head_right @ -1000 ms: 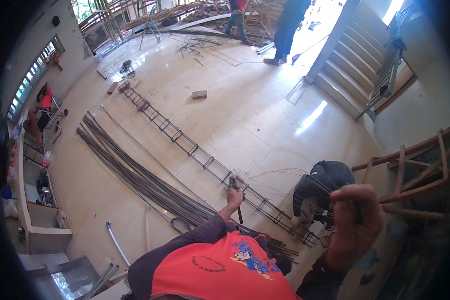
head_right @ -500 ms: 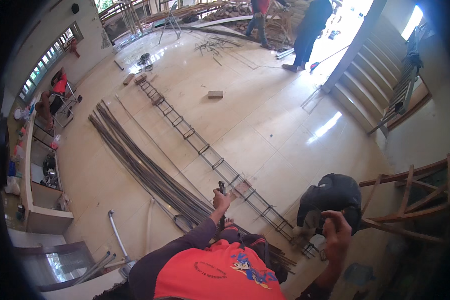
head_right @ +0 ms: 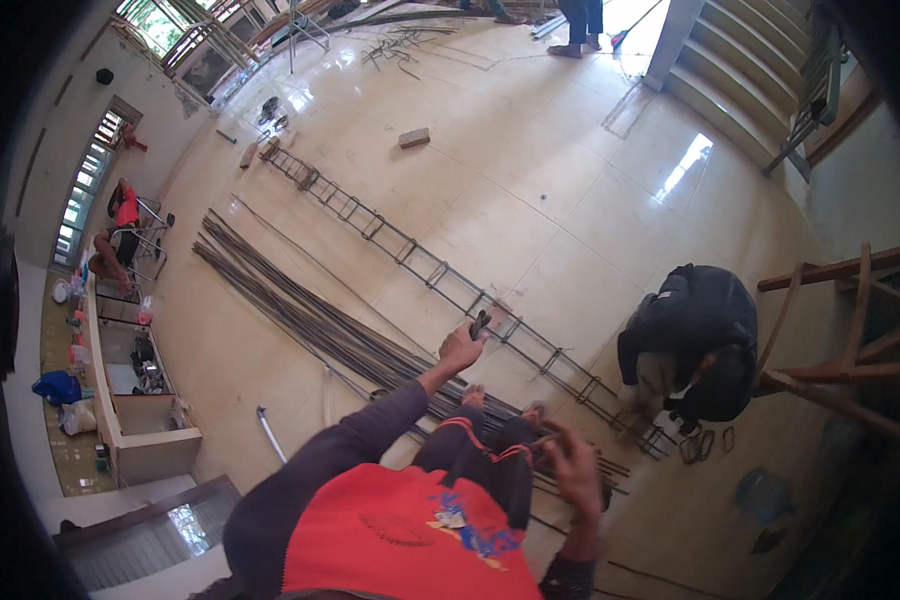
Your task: The person assembles a rebar cage by tying thin wire around the intersections of a metal grid using pliers. They work along the length of the cage, securing each crossbar to the longitudinal bars.
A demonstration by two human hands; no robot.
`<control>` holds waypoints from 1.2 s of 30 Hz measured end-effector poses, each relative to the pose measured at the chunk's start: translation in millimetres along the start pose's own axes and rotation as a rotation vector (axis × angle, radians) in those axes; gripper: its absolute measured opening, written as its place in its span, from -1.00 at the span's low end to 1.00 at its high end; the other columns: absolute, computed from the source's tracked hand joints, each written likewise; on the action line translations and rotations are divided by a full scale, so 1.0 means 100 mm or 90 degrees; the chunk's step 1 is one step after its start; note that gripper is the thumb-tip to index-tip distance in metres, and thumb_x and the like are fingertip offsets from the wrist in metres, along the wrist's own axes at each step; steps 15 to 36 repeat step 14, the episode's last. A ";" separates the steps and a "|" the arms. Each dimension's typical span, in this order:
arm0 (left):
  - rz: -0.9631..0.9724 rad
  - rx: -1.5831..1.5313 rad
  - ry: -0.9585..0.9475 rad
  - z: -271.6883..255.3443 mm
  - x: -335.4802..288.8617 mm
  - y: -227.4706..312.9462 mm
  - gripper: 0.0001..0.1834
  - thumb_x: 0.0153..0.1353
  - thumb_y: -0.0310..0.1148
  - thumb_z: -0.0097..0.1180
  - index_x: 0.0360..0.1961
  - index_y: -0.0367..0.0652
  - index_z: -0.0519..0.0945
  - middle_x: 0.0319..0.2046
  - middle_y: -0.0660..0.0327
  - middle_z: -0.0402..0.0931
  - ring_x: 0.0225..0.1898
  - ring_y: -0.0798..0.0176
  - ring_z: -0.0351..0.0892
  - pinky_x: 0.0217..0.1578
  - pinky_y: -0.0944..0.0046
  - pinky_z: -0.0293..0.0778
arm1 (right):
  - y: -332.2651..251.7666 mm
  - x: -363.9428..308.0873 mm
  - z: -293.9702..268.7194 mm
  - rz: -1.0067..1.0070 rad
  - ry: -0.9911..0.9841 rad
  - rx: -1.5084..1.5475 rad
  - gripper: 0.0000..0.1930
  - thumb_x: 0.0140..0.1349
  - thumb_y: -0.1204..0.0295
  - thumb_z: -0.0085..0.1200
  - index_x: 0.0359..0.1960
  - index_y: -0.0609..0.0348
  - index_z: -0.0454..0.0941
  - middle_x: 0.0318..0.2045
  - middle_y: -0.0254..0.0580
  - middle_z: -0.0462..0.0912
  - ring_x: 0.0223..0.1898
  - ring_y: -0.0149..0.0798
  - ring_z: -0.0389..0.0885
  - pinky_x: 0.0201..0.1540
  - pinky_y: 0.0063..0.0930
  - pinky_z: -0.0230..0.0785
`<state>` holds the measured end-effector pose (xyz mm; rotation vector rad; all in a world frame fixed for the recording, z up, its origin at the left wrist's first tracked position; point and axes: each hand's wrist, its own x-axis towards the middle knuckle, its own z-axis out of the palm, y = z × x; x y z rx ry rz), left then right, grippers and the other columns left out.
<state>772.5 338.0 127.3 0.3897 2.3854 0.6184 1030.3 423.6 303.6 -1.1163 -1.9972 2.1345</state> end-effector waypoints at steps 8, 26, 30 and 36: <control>0.111 -0.081 -0.035 1.05 1.23 0.62 -0.63 0.12 -0.18 0.03 -0.18 -0.25 0.58 -0.43 -0.07 0.57 -0.30 -0.05 0.59 -0.26 0.03 0.45 | 1.52 0.31 0.08 0.046 -0.069 0.045 -0.71 0.18 0.65 -0.02 -0.03 0.27 0.49 -0.37 -0.11 0.70 -0.58 -0.47 0.55 -0.46 -0.55 0.44; -0.033 -0.549 -0.133 2.42 2.38 0.62 -0.80 0.11 -0.23 0.13 -0.42 -0.14 0.56 -0.58 0.25 0.48 -0.59 0.40 0.42 -0.58 0.29 0.34 | 2.99 0.71 -0.12 0.100 -0.045 -0.060 -0.69 0.19 0.54 0.05 0.00 0.15 0.50 -0.31 0.01 0.68 -0.30 -0.18 0.71 -0.28 -0.44 0.56; -0.033 -0.549 -0.133 2.42 2.38 0.62 -0.80 0.11 -0.23 0.13 -0.42 -0.14 0.56 -0.58 0.25 0.48 -0.59 0.40 0.42 -0.58 0.29 0.34 | 2.99 0.71 -0.12 0.100 -0.045 -0.060 -0.69 0.19 0.54 0.05 0.00 0.15 0.50 -0.31 0.01 0.68 -0.30 -0.18 0.71 -0.28 -0.44 0.56; -0.033 -0.549 -0.133 2.42 2.38 0.62 -0.80 0.11 -0.23 0.13 -0.42 -0.14 0.56 -0.58 0.25 0.48 -0.59 0.40 0.42 -0.58 0.29 0.34 | 2.99 0.71 -0.12 0.100 -0.045 -0.060 -0.69 0.19 0.54 0.05 0.00 0.15 0.50 -0.31 0.01 0.68 -0.30 -0.18 0.71 -0.28 -0.44 0.56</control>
